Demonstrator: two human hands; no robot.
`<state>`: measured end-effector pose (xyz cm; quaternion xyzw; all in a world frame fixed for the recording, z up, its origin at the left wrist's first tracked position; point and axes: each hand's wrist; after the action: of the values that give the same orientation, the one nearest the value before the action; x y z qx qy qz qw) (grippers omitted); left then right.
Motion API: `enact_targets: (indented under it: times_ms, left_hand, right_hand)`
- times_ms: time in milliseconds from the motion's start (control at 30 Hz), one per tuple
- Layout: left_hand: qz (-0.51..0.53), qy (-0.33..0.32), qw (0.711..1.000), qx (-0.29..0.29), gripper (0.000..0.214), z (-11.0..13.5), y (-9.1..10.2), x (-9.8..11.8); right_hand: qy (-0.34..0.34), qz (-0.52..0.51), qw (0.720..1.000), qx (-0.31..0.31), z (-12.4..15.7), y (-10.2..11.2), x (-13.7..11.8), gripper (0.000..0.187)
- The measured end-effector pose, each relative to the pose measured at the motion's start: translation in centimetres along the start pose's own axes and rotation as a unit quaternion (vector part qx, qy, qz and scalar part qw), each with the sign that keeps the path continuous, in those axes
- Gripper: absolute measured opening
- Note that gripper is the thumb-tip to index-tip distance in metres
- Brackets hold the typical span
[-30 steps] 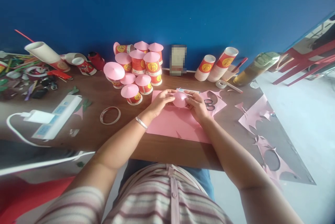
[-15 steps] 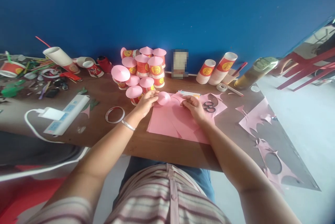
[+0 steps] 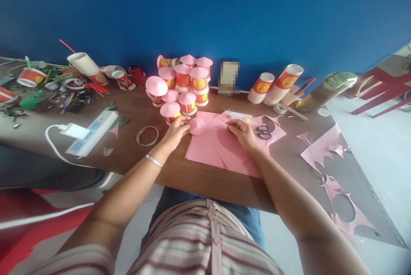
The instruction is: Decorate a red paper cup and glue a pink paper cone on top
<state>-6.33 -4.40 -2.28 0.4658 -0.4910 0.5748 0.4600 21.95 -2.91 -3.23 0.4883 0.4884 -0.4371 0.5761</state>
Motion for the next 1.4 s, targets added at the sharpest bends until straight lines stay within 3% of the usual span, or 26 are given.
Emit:
enact_targets:
  times_ms: [267, 733, 933, 1067, 1200, 1333, 1400]
  left_hand:
    - [0.067, -0.015, 0.997, 0.026, 0.040, -0.6, -1.6, -0.1]
    - [-0.092, -0.115, 0.989, 0.016, 0.040, -0.4, -1.4, -0.9]
    - [-0.265, -0.248, 0.932, 0.019, 0.041, 0.4, -1.7, -0.4]
    - [-0.312, -0.318, 0.895, -0.009, 0.043, 1.3, -2.8, 0.1]
    - [-0.336, -0.319, 0.886, -0.027, 0.031, 2.0, -2.7, 0.2]
    - [-0.383, -0.304, 0.871, 0.041, 0.015, 3.2, -0.6, 0.2]
    - [-0.407, -0.273, 0.871, 0.038, 0.029, 4.1, 0.2, 0.5]
  right_hand:
    - [-0.001, 0.025, 1.000, -0.002, -0.1, 0.0, 0.1, 0.020]
    - [0.009, 0.028, 1.000, -0.007, -0.2, 0.0, 0.2, 0.020]
    - [0.000, 0.048, 0.999, -0.009, -0.1, 0.0, -0.2, 0.021]
    - [0.002, 0.058, 0.998, -0.009, 0.0, 0.0, -0.4, 0.024]
    - [0.006, 0.086, 0.996, -0.005, 0.2, 0.0, -0.4, 0.044]
    - [0.009, 0.090, 0.996, -0.017, 0.1, 0.0, 0.0, 0.052]
    - [0.014, 0.086, 0.996, -0.024, -0.1, 0.0, 0.2, 0.052]
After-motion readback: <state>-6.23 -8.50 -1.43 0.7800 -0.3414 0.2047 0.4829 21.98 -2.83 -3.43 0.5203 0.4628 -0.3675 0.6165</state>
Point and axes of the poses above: each hand's wrist, its own z-axis away from the middle knuckle, its own y-axis out of the back of the hand, x = y × z, and after that the axes turned 7 degrees about -y, right-handed
